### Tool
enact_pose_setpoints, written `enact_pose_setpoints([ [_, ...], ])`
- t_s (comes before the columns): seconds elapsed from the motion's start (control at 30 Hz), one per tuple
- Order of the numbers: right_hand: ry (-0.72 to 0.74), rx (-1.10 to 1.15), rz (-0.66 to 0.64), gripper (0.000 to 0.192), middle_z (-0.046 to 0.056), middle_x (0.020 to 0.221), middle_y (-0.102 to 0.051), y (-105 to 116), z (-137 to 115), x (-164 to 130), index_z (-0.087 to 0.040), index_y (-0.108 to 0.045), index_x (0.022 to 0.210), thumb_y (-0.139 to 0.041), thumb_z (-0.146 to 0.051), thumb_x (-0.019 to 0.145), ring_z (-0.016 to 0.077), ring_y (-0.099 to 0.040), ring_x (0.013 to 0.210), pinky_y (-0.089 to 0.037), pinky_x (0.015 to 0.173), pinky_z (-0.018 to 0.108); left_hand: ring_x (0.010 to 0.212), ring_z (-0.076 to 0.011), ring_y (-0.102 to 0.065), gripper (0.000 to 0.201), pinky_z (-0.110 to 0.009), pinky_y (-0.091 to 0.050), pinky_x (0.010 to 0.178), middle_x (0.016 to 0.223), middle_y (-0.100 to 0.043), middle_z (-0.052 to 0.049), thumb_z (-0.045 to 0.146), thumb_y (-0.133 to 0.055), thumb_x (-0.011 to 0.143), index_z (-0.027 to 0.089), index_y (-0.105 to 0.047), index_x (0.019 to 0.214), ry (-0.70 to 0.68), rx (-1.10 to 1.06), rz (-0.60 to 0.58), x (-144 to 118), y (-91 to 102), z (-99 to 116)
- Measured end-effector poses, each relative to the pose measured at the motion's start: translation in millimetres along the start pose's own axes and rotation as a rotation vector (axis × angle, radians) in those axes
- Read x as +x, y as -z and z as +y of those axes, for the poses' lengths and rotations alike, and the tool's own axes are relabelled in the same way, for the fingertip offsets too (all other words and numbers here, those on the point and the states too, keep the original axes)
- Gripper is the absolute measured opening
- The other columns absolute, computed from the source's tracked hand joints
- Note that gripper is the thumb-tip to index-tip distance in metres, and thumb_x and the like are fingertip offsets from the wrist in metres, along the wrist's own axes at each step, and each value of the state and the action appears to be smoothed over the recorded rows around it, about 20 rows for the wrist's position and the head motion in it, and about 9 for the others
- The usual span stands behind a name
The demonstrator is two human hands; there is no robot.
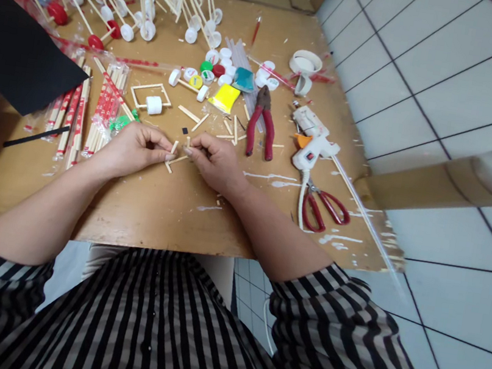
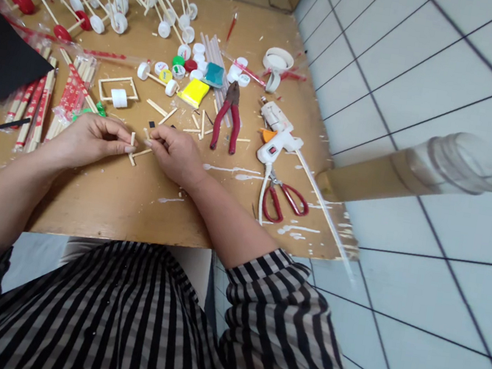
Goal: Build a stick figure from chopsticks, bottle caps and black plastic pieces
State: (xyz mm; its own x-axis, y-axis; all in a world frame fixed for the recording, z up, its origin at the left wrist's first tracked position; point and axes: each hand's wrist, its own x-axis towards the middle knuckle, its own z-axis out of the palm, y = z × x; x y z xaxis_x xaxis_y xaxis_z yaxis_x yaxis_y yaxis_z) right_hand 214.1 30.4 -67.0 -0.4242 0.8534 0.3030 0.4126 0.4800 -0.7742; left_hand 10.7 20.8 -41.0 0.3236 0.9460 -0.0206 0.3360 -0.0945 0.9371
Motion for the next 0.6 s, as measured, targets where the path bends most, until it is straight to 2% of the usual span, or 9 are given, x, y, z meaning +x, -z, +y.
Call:
enact_pose_setpoints([
  [0.6,-0.006,0.002,0.002,0.018,-0.003,0.066,-0.051,0.0,-1.0,-0.4,-0.022,-0.046,0.071,-0.054,-0.028,0.087,0.0117,-0.043,0.064,-0.036,0.066,0.026,0.064,-0.0143,-0.062,0.029,-0.026,-0.050,0.062,0.071,-0.074,-0.005,0.042,-0.085,0.066,0.015,-0.077,0.071,-0.009,0.014,0.005,0.8,-0.5,-3.0],
])
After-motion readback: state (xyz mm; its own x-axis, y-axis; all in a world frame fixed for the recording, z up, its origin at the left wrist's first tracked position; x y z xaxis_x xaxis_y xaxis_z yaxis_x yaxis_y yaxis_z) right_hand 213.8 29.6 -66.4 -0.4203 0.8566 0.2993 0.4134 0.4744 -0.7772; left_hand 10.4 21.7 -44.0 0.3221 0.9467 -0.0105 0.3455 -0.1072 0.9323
